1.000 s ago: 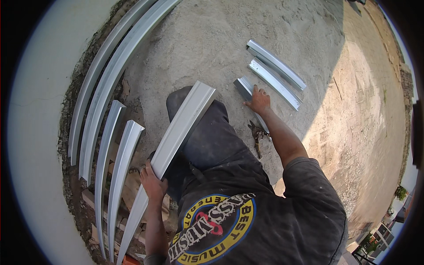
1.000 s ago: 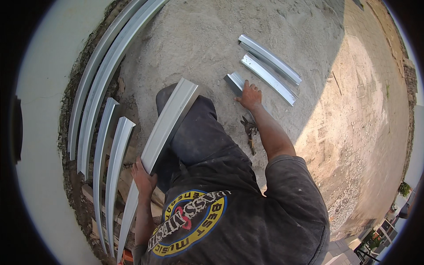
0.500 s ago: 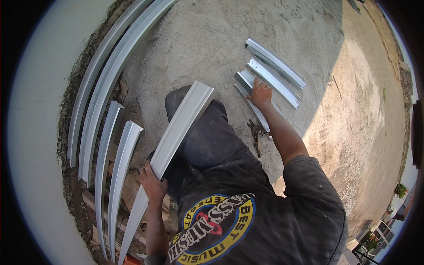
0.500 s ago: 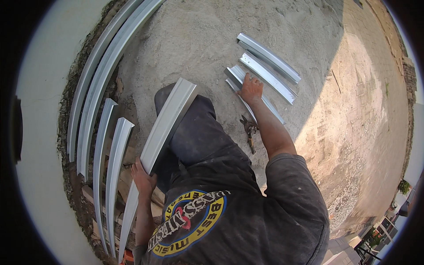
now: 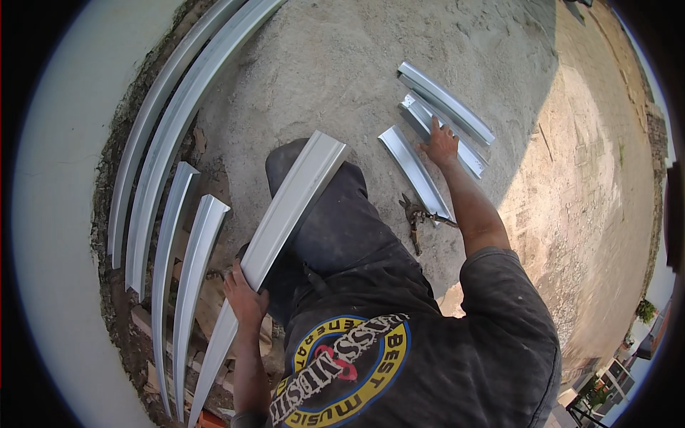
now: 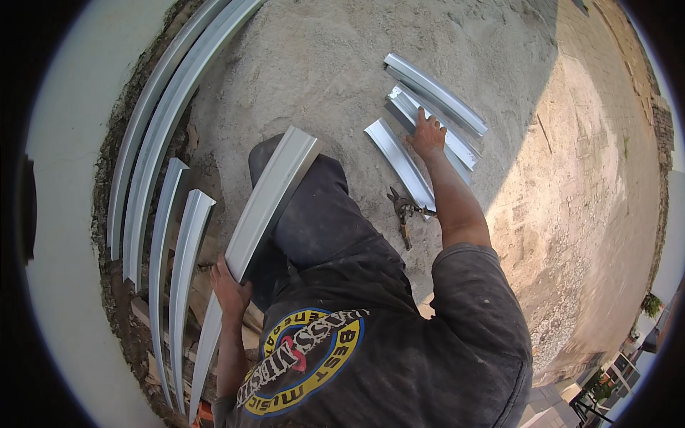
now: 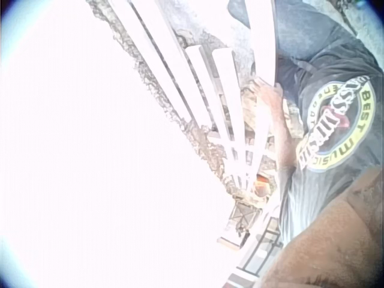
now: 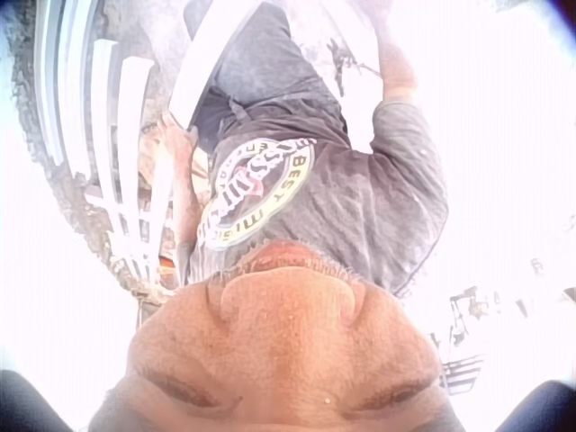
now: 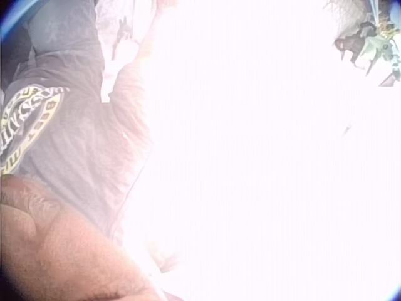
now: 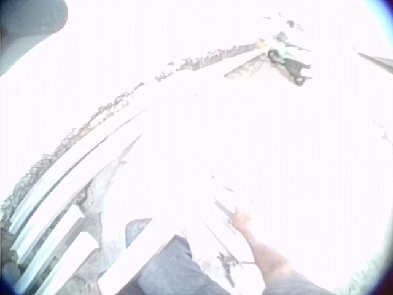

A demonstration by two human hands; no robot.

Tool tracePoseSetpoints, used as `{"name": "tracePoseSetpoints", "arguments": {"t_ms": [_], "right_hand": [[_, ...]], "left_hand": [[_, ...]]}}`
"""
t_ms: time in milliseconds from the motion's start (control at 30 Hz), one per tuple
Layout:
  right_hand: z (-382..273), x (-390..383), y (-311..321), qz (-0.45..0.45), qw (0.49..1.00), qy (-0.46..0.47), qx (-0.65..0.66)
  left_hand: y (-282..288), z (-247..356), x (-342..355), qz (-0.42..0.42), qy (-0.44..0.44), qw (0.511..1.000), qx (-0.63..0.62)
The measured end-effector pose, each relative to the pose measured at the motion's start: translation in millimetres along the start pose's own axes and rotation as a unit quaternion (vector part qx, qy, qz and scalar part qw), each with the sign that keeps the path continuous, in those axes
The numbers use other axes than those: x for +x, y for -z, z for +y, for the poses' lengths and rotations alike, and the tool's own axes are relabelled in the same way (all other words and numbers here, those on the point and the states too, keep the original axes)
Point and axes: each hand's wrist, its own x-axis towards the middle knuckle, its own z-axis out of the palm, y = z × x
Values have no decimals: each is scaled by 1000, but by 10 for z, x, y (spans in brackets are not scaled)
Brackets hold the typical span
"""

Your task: Cutting and preparing metal studs for a renovation project.

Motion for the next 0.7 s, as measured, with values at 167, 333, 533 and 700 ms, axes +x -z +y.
{"name": "tracePoseSetpoints", "arguments": {"t_ms": [167, 333, 533, 700], "right_hand": [[72, 209, 117, 16, 998, -3, -59], [193, 404, 92, 48, 996, -2, -81], [0, 224, 38, 127, 992, -2, -3], [10, -583, -252, 98, 993, 24, 56]], "left_hand": [[-6, -5, -7, 2, -4, 1000, -5], [28, 43, 4, -6, -1, 1000, -12], [-28, -13, 8, -4, 6, 1000, -10], [-44, -19, 22, -7, 14, 1000, -2]]}}
